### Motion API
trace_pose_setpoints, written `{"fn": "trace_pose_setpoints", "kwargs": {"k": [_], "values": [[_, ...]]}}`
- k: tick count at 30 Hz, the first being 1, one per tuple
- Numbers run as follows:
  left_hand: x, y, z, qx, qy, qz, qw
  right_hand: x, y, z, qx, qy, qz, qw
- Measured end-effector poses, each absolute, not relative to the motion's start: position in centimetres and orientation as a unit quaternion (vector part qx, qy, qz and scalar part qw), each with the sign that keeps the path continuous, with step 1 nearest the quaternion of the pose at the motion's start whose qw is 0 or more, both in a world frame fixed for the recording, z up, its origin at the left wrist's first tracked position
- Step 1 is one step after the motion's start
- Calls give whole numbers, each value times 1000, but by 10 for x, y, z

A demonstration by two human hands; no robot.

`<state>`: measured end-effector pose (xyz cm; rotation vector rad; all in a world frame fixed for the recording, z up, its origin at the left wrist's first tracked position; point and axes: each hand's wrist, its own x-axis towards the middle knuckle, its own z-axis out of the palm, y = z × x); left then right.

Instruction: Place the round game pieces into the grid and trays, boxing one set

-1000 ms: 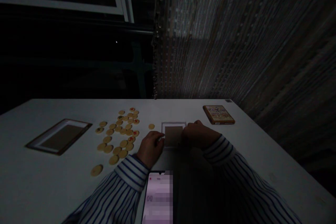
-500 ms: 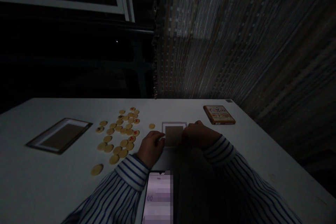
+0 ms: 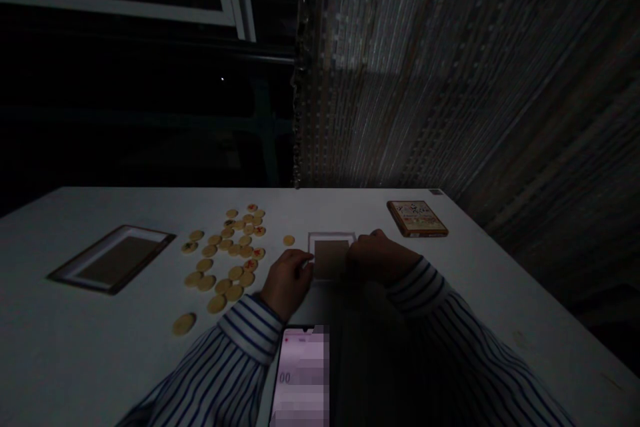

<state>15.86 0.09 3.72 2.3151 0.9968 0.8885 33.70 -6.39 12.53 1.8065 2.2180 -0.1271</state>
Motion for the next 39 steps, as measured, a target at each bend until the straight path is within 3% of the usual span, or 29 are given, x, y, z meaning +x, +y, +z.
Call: {"fn": "trace_pose_setpoints", "kwargs": {"k": [18, 24, 39], "values": [[159, 0, 40, 838, 362, 331, 237, 338, -59, 116, 599, 795, -56, 72], [159, 0, 40, 844, 363, 319, 234, 332, -61, 123, 600, 791, -48, 111], [159, 0, 39, 843, 362, 327, 227, 331, -59, 118, 596, 793, -47, 119]]}}
